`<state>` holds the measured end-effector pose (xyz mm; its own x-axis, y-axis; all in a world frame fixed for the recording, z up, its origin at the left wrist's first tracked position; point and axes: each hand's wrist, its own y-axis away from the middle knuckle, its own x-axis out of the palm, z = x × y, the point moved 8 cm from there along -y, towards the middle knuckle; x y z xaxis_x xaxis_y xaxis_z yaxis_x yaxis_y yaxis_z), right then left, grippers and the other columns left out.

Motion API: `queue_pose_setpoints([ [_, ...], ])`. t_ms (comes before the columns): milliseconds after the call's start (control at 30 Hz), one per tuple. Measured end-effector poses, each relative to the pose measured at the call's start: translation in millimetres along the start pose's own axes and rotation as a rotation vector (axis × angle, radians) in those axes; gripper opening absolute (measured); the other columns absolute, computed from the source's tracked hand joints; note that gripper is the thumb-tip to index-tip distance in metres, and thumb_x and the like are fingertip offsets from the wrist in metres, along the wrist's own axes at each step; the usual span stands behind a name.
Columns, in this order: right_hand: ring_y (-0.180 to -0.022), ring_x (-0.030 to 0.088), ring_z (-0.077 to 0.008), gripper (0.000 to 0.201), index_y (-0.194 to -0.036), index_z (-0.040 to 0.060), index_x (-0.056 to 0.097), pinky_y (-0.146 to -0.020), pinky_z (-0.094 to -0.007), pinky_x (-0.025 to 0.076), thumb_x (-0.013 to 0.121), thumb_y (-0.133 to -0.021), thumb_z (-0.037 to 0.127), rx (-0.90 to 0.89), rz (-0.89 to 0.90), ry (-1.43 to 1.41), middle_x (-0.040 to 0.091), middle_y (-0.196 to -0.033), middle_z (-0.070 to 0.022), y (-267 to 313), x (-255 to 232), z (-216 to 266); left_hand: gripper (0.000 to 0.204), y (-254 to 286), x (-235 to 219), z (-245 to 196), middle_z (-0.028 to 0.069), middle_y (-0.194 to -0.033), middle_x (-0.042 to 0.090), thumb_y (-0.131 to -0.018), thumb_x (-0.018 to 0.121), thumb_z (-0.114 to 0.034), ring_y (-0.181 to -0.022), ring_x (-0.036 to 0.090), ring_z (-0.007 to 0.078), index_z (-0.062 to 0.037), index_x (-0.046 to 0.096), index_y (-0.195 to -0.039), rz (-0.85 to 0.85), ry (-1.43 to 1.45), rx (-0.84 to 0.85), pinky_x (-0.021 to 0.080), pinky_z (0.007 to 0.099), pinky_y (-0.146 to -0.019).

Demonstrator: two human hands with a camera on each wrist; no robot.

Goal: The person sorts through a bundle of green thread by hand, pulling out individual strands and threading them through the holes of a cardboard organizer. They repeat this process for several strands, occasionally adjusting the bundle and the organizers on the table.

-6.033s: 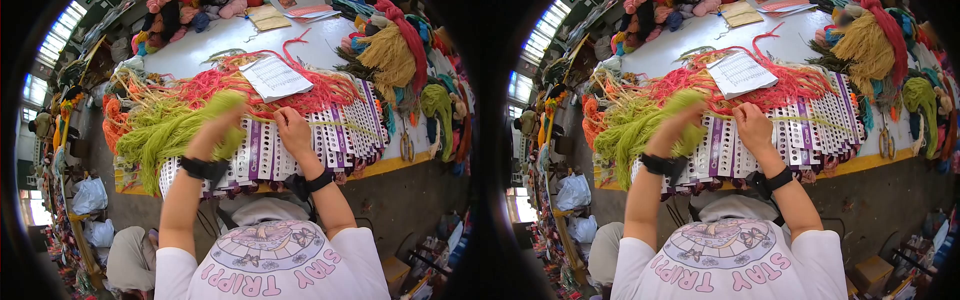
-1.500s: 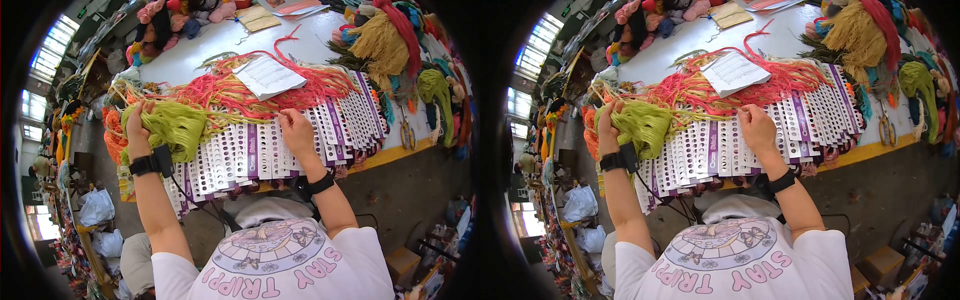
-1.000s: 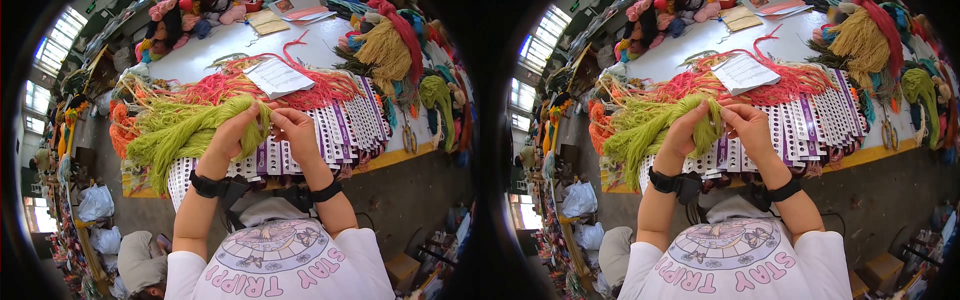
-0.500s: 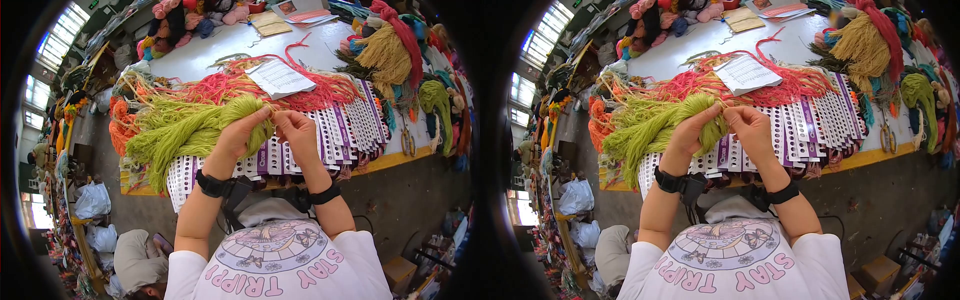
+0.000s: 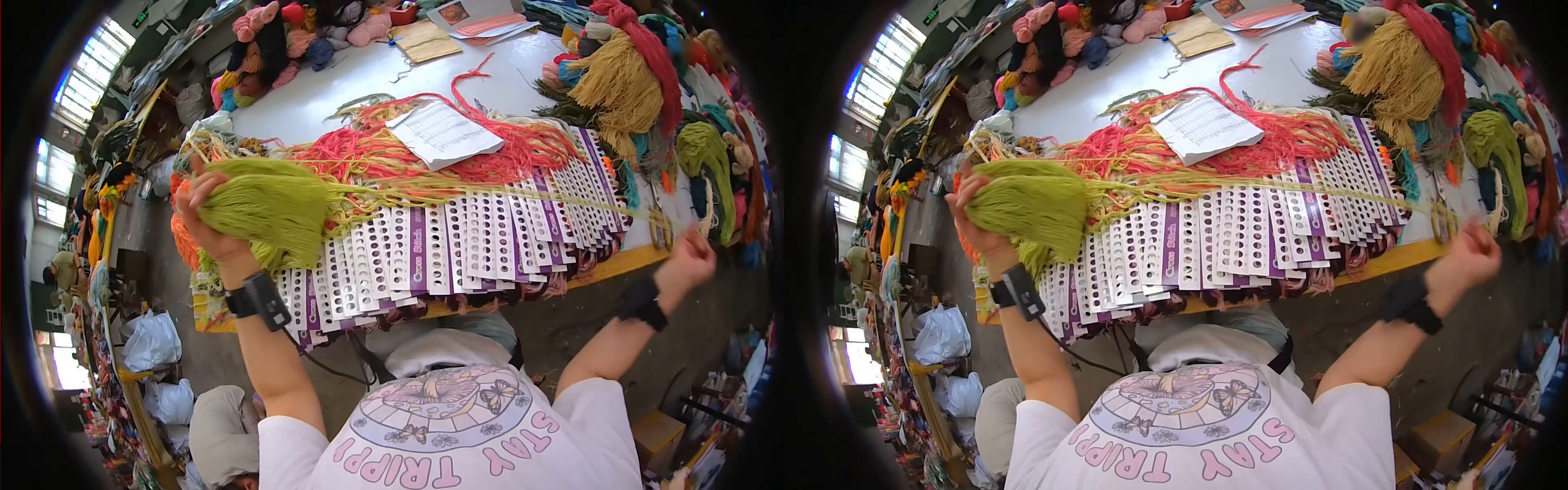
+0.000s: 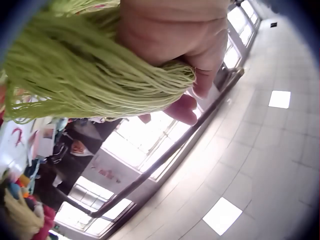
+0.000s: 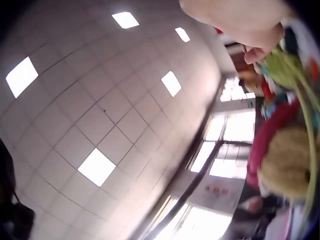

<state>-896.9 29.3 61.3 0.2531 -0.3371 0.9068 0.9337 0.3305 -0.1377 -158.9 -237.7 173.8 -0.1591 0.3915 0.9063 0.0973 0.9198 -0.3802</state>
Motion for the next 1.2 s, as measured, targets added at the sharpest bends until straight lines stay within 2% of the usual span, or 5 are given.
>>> queue_pose_setpoints([
  [133, -0.053, 0.046, -0.0139, 0.011, -0.074, 0.0052, 0.044, -0.078, -0.0360, 0.047, 0.044, -0.081, 0.014, 0.015, 0.151, 0.626, 0.044, -0.058, -0.0039, 93, 136, -82, 0.006, 5, -1, 97, -0.0066, -0.071, 0.050, -0.082, 0.053, -0.021, -0.056, 0.040, 0.0039, -0.0143, 0.054, -0.081, 0.072, -0.054, -0.359, 0.039, 0.0245, -0.062],
  [367, -0.050, 0.043, -0.0034, 0.029, -0.105, 0.0084, 0.046, -0.041, -0.0171, 0.043, 0.044, -0.088, 0.032, 1.198, 0.884, 0.586, 0.047, -0.067, 0.0019, 320, 157, -278, 0.013, 79, -76, 268, -0.0017, -0.061, 0.049, -0.081, 0.057, -0.019, -0.049, 0.043, 0.0039, -0.0074, 0.057, -0.087, -0.244, -0.719, -1.003, 0.036, 0.0175, -0.043],
  [500, -0.059, 0.059, -0.0107, 0.022, -0.103, 0.0075, 0.048, -0.044, -0.0220, 0.045, 0.050, -0.085, 0.019, 1.112, 0.980, 0.784, 0.059, -0.071, -0.0043, 324, 155, -282, 0.009, 82, -89, 273, -0.0013, -0.057, 0.048, -0.081, 0.056, -0.017, -0.046, 0.042, 0.0060, -0.0085, 0.054, -0.078, -0.234, -0.745, -1.026, 0.031, 0.0205, -0.039],
  [633, -0.057, 0.059, -0.0211, 0.015, -0.085, 0.0027, 0.056, -0.055, -0.0321, 0.044, 0.053, -0.080, 0.016, 0.228, 1.202, 1.468, 0.059, -0.060, -0.0099, 305, 174, -270, 0.013, 83, -103, 255, -0.0003, -0.057, 0.049, -0.081, 0.054, -0.019, -0.043, 0.041, 0.0078, -0.0073, 0.055, -0.075, -0.427, -1.058, -0.937, 0.032, 0.0218, -0.039],
  [1200, -0.057, 0.054, -0.0126, 0.014, -0.077, -0.0010, 0.060, -0.054, -0.0260, 0.042, 0.061, -0.072, 0.012, 0.205, 1.023, 1.386, 0.058, -0.065, -0.0080, 295, 150, -276, 0.009, 87, -116, 257, 0.0006, -0.065, 0.052, -0.081, 0.051, -0.011, -0.047, 0.044, 0.0072, -0.0041, 0.055, -0.084, -0.469, -0.852, -1.119, 0.037, 0.0195, -0.043],
])
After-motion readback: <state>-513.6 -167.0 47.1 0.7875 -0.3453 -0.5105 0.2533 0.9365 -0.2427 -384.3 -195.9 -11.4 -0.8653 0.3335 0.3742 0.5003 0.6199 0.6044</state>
